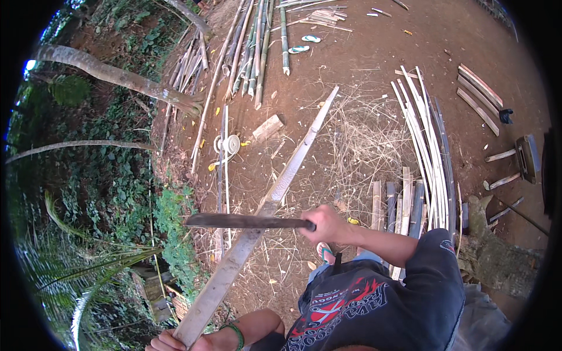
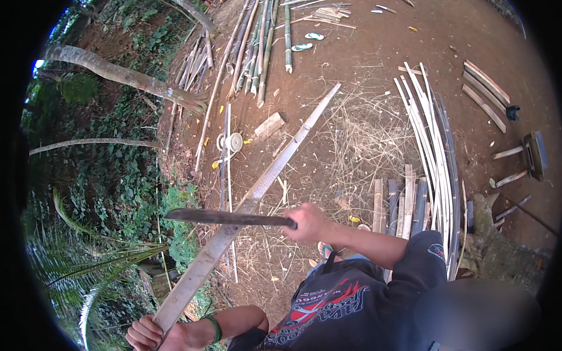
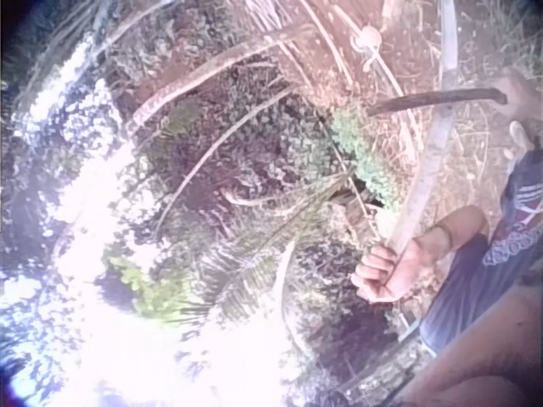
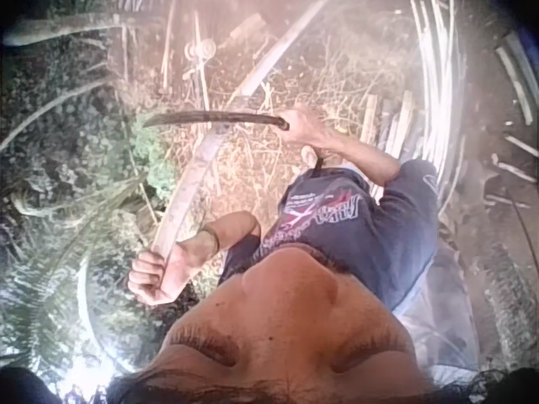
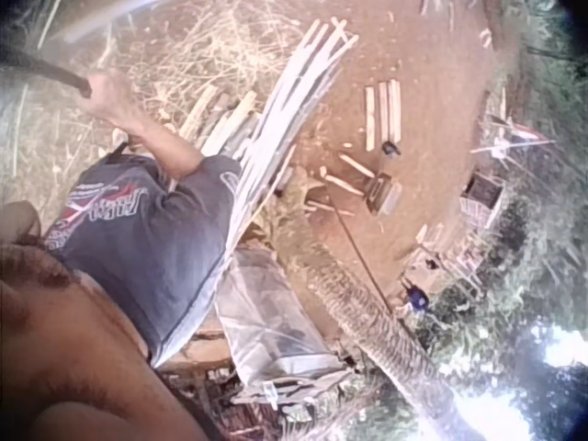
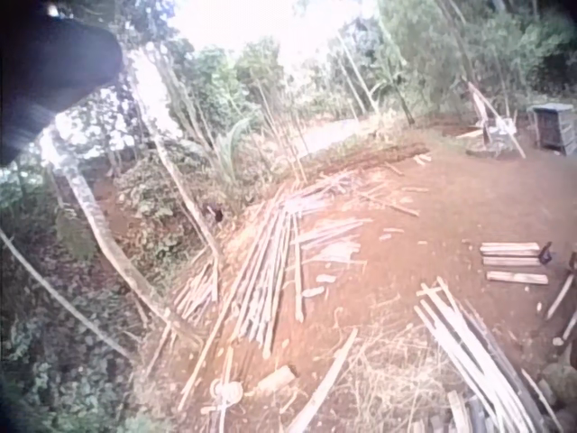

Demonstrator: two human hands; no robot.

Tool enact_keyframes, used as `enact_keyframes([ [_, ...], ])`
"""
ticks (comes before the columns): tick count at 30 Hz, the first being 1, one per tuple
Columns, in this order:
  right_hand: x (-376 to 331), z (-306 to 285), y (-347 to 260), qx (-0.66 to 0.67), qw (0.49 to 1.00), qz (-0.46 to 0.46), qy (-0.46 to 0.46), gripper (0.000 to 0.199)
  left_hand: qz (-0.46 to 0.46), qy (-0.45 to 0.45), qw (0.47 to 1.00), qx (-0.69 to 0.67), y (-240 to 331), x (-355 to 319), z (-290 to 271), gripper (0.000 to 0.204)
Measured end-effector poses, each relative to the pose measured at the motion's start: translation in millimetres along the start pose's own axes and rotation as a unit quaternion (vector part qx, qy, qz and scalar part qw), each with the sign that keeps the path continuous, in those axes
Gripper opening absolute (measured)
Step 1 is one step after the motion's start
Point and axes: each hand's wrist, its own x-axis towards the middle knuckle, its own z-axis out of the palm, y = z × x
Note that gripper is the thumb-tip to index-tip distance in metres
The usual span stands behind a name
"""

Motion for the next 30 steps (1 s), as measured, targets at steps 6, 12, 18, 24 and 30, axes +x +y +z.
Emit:
enact_keyframes([
  [6, 18.9, -6.4, 142.1, -0.121, 0.965, 0.225, 0.065, 0.020, 0.002, -0.043, 0.999, 0.005, 1.0, -4.3, 19.2, 0.031],
  [12, 14.2, -1.4, 4.0, 0.005, 0.998, 0.064, -0.024, 0.018, -0.010, -0.015, 0.999, -0.042, -4.8, -2.9, 1.8, 0.031],
  [18, 15.3, 10.8, 41.4, -0.058, 0.981, 0.183, 0.033, 0.021, 0.019, 0.040, 0.996, 0.076, -11.9, 5.7, 10.6, 0.031],
  [24, 6.9, 10.9, 26.4, -0.001, 0.985, 0.170, 0.023, 0.024, 0.010, 0.065, 0.997, 0.030, -13.7, 8.8, -1.2, 0.035],
  [30, 17.6, 21.8, 95.7, -0.051, 0.964, 0.253, 0.064, 0.023, -0.004, 0.063, 0.996, 0.069, -15.8, 10.2, -9.4, 0.033],
])
